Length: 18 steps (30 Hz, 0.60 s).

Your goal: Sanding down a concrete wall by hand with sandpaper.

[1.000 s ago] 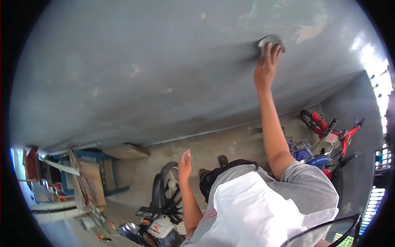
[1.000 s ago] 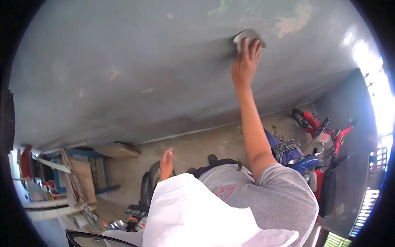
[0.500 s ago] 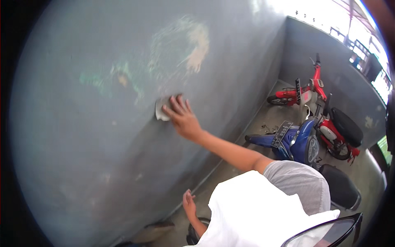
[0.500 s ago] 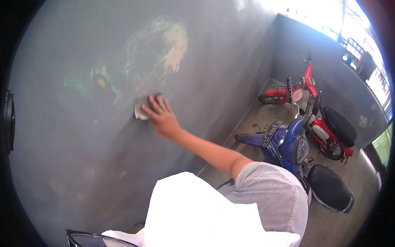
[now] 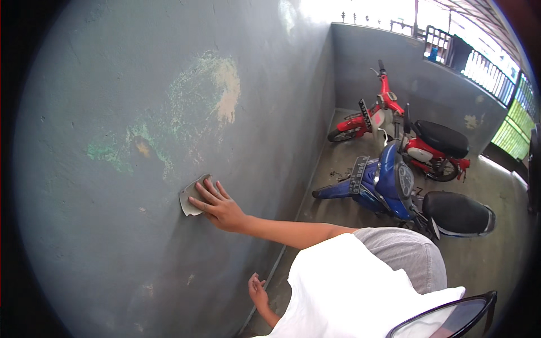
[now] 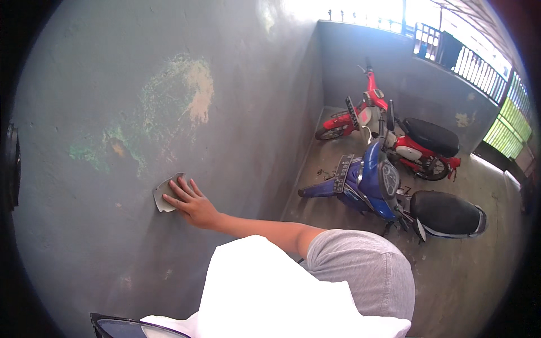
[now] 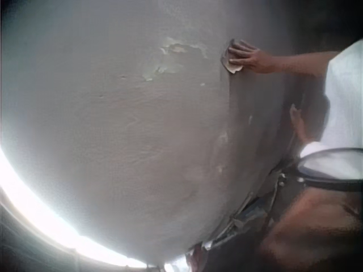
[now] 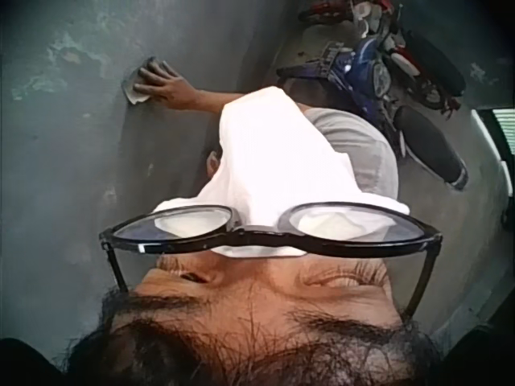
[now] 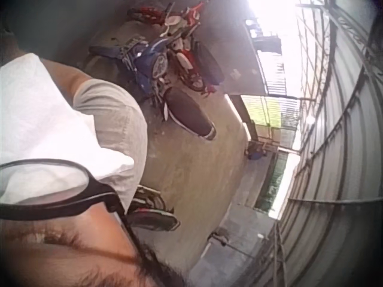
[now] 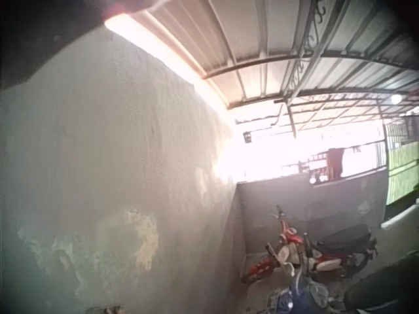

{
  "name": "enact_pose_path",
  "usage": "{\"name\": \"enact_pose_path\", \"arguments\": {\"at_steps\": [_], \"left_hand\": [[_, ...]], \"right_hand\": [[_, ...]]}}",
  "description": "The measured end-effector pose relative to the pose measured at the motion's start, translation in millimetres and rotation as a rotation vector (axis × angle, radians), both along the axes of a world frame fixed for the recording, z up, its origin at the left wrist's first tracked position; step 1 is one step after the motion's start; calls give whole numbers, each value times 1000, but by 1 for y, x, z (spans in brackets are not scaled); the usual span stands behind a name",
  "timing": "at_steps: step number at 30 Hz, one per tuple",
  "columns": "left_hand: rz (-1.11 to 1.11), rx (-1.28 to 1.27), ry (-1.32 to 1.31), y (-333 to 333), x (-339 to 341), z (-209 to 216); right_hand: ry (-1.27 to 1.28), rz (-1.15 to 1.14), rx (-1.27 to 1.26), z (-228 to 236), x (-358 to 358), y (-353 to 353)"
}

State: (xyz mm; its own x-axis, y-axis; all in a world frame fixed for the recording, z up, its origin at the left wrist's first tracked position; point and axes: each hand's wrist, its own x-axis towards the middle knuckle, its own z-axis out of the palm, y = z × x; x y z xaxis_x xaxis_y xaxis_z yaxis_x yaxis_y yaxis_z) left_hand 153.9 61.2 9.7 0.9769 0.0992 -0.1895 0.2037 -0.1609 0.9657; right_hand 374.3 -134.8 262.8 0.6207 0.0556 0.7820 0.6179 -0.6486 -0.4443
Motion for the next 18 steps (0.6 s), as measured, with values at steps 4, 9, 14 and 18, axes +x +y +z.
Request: {"name": "enact_pose_path", "arguments": {"at_steps": [4, 9, 14, 18], "left_hand": [[-121, 24, 45, 28, -1, 6], [-129, 124, 121, 73, 2, 22], [-136, 109, 58, 105, 1, 8], [-235, 47, 70, 118, -7, -11]], "right_hand": [[-21, -28, 12, 32, -3, 24], [-80, -2, 36, 63, -16, 44], [-46, -27, 0, 5, -35, 68], [-96, 108, -61, 52, -48, 94]]}}
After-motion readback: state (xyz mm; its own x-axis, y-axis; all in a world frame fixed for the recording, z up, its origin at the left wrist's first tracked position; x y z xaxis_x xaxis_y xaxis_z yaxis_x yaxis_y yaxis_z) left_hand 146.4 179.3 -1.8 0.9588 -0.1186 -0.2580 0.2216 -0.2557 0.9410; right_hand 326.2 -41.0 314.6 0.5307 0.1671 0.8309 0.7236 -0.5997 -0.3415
